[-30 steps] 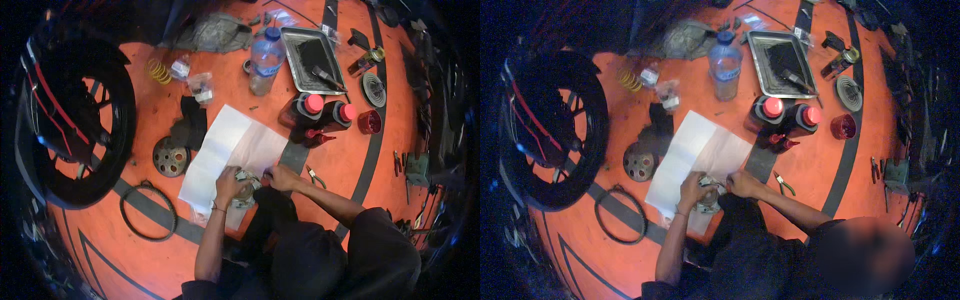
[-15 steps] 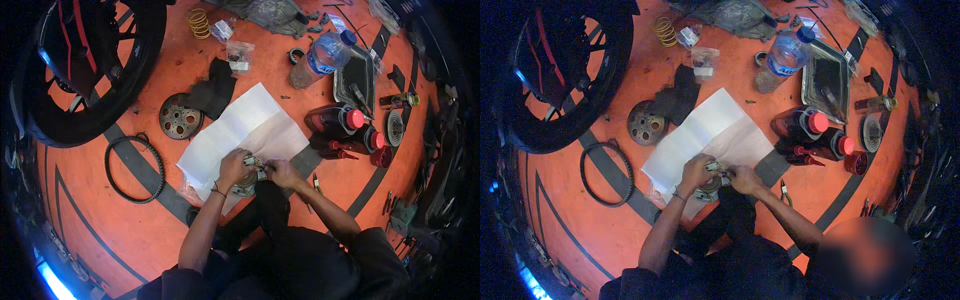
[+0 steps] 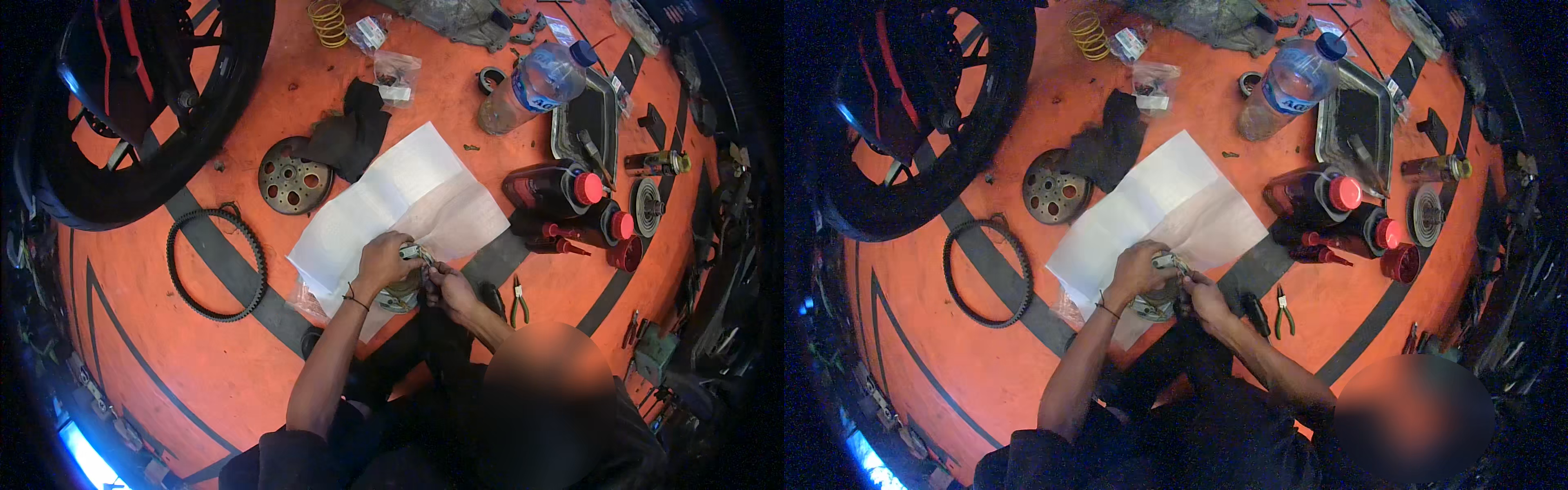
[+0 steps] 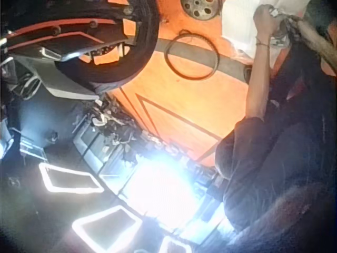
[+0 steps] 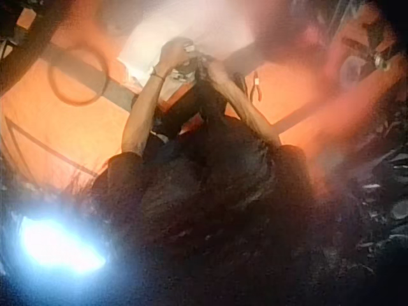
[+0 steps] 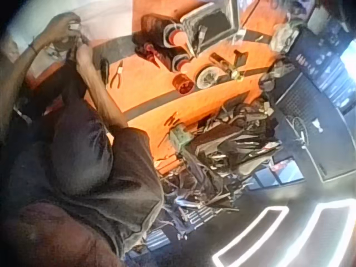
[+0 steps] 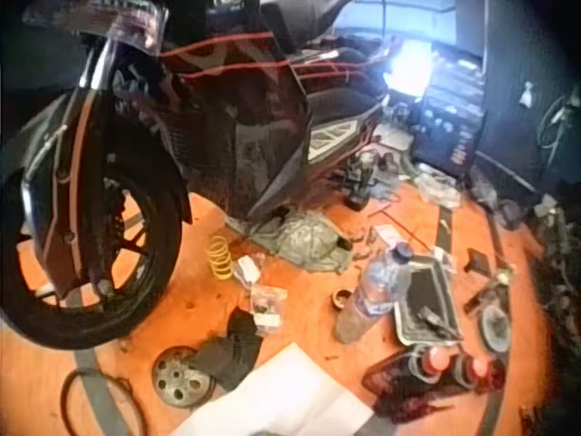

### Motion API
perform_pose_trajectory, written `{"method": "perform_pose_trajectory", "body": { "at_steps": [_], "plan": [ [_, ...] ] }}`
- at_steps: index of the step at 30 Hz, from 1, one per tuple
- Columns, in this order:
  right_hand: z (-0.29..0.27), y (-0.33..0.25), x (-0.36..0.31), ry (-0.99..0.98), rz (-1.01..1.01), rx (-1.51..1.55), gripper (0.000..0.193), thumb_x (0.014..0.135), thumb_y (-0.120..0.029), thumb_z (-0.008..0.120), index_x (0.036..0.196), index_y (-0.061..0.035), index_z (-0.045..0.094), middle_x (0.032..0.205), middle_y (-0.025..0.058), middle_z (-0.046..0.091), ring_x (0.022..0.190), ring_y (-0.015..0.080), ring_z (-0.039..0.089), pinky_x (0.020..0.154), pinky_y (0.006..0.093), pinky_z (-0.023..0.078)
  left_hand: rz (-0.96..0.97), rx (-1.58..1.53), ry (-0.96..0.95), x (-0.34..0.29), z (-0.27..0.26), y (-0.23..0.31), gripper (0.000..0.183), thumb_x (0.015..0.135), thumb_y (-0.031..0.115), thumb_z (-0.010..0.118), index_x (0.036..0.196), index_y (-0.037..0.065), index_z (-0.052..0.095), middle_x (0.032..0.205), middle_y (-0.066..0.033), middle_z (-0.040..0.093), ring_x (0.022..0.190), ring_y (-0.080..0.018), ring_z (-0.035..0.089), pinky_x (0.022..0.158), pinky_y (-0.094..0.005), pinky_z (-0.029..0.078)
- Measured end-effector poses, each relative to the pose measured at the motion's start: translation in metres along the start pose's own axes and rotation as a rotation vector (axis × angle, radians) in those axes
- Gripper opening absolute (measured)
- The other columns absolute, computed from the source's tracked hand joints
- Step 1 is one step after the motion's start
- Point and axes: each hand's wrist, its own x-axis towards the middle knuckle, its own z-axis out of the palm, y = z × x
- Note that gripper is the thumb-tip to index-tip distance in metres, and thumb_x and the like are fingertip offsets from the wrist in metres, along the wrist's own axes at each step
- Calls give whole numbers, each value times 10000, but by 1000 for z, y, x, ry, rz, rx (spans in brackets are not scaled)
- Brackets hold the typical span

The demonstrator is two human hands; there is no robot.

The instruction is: The person assembles internal motorcycle components, including springs and circular plates, using a screwdriver and pliers while working on a white cloth on the floor.

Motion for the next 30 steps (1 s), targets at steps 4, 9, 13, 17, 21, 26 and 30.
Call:
{"method": "perform_pose_trajectory", "body": {
  "at_steps": [4,9,13,17,21,26,30],
  "plan": [
    [13,6,-4,-5,72,241,133,1071,-204,409,1096,-134,518,757,-10,453,610,139,417,583,321,412,-11,-1,4,0,-1,-1,489,663,379,837,1027,69,734,1045,-127,714,955,-324,685,856,-418,540],
    [7,12,4,99,-144,-152,225,1064,-235,428,985,-62,548,769,96,539,681,225,515,642,399,418,44,-32,49,1,1,0,396,690,330,818,969,61,735,954,-119,697,933,-315,668,832,-420,534],
    [20,2,-7,315,-577,-1348,311,1007,-242,494,962,41,614,856,302,664,799,475,664,696,552,496,36,-53,67,-3,3,-5,379,686,320,812,952,61,733,955,-111,700,939,-308,668,845,-412,535],
    [21,-9,-16,322,-662,-1520,280,979,-235,508,949,9,639,713,283,646,723,485,661,657,595,514,39,-39,105,0,3,-4,378,686,320,811,951,62,733,961,-107,704,959,-300,668,860,-405,534],
    [17,-4,-22,332,-635,-1590,258,989,-209,528,915,24,610,713,241,654,663,439,651,615,531,504,2,-30,55,-1,4,-4,396,681,323,818,983,80,736,1012,-91,718,987,-303,674,871,-407,541],
    [-8,7,1,113,-249,-602,261,1058,-238,491,905,-41,571,666,-28,458,551,100,405,504,265,347,48,-52,54,-1,4,-10,448,663,349,830,1006,81,725,1028,-113,707,1003,-318,664,876,-413,537],
    [-16,0,-1,-117,30,-21,226,1057,-216,477,956,-34,565,674,-18,468,568,70,420,515,234,334,87,-33,75,-3,5,-14,461,664,357,831,1014,77,722,1034,-116,703,1013,-315,660,883,-416,533]
  ]
}}
